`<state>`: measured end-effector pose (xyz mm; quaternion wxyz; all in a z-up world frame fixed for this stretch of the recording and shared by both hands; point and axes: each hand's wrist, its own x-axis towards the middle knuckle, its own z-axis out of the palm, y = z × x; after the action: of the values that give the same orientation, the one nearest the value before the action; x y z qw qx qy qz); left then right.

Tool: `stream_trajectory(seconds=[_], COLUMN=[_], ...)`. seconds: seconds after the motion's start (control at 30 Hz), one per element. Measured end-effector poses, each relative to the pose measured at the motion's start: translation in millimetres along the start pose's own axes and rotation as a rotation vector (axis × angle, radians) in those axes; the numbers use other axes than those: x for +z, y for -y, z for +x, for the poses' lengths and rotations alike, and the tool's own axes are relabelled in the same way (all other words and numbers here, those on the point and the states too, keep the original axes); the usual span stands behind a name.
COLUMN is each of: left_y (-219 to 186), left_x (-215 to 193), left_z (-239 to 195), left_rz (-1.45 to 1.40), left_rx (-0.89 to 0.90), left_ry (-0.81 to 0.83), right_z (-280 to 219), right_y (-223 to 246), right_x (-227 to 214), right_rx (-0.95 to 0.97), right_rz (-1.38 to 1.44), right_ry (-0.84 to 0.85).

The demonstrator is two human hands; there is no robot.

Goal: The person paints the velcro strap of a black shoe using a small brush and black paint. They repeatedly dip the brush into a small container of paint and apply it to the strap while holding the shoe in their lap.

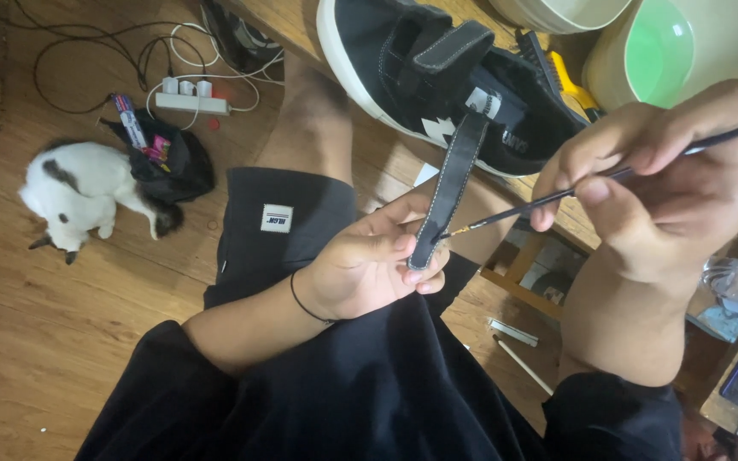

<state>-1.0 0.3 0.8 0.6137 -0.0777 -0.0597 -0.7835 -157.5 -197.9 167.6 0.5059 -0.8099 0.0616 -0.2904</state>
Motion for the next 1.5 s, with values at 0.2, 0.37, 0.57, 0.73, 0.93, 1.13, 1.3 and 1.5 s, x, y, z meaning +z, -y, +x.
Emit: stream_trajectory(seconds=[0.2,0.37,0.57,0.73,0.93,1.13,1.3,1.5], left_y=[-1.1,-1.9,-0.1,0.6,-3.1,-2.0,-1.4,-2.8], left_x=[1.4,2.7,0.7,-1.7,5.1,3.1,0.9,6.6], left_z=[0.9,1.3,0.5,-0.4,0.8,1.8,0.3,1.5], left_rz=[-0.002,0.035,0.011,-0.005,0.0,0.002,-0.005,0.017], left_rx=[0.002,-0.007,0.006,0.002,0.0,0.001,0.0,0.015], left_ry=[-0.005,-0.022,0.011,-0.003,-0.018,0.014,0.013,0.01], right_z=[-1.5,-2.1,0.7,-3.5,3.2,-0.9,-1.7,-0.9], right_y=[0.1,-2.5,-2.0,-3.0,-3.1,-1.7,-6.6,-3.3], right_x=[1.7,-2.2,-3.9,-2.9,-5.8,1.0,0.3,2.9], right_rx=[0.004,-0.017,-0.001,-0.038,-0.068,-0.007,-0.065,-0.014], right_rz=[0.027,0.0,-0.014,0.055,0.003,0.017,0.056,0.043], right_ry=[0.016,0.007,0.057,0.054,0.063,0.004,0.024,-0.021])
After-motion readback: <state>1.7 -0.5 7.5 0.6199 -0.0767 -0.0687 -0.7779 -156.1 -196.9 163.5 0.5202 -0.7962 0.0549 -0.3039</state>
